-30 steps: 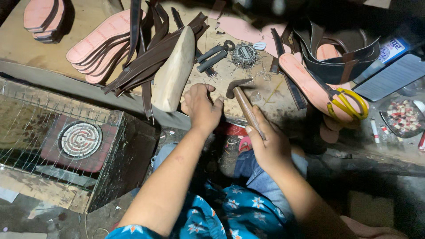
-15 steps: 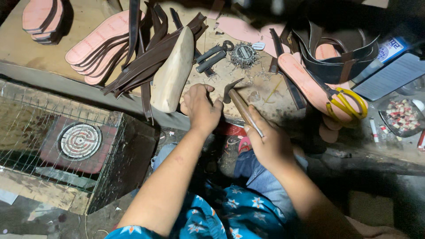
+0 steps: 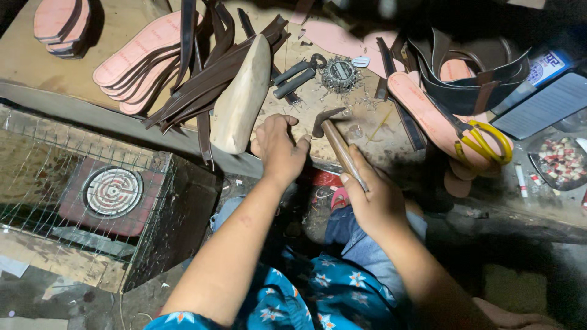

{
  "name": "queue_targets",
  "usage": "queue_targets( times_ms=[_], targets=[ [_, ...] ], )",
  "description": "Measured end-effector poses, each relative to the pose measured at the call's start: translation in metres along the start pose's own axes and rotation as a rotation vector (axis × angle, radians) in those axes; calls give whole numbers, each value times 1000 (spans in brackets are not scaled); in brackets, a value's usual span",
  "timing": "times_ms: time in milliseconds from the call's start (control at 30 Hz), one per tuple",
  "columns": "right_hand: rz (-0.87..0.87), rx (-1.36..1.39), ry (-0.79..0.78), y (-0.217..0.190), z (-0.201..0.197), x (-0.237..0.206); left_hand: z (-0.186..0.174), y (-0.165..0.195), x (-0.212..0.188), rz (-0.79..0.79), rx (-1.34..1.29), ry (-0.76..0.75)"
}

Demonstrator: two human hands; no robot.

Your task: The person sits at a cluttered shoemaking workbench and hammers tacks into a shoe sole, positioning small tacks with one hand while striking them with a hammer held in the other hand. They repeatedly pick tacks from the bench, place them on the sole edge, and hammer them in, working along the sole.

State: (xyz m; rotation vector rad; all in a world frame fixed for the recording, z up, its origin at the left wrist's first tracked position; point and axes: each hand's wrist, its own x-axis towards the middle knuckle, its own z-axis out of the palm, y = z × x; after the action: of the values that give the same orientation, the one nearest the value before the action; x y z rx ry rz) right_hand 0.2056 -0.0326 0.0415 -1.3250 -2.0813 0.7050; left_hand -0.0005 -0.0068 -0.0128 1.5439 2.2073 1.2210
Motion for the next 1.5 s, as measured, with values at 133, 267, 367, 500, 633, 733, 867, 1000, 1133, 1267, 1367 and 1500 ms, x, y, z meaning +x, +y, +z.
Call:
queue_targets(
  times_ms=[133,267,367,500,633,733,867,1000,1133,1267,1367,1500],
  targets=[
    [-33,-9,33,0,2,-2,4,1,1,-26,11,16],
    [15,-4,3,1,4,-4,5,0,2,-14,3,17],
    [7,35,4,-1,3,-6,5,-1,1,-25,10,13],
    [76,31,-10,-3,1,-7,3,-1,-1,-2,7,14],
    [76,-3,-29,-2,1,-5,2,1,-1,-6,-6,9],
    [78,22,-29,-1,3,-6,2,1,0,-5,-11,8],
    [-8,52,-11,0,4,-7,1,1,0,-8,-6,6],
    [-33,14,49,0,2,-9,2,0,0,3,-8,6],
    [25,-63,-33,1,8,-6,3,0,0,0,3,14],
    [-55,-36,77,5,11,-10,4,-1,-1,17,2,26],
    [-133,-26,115,8,13,-11,4,-1,-1,15,-10,21],
    [-15,-29,61,10,13,-11,4,-1,-2,13,-10,17]
  ],
)
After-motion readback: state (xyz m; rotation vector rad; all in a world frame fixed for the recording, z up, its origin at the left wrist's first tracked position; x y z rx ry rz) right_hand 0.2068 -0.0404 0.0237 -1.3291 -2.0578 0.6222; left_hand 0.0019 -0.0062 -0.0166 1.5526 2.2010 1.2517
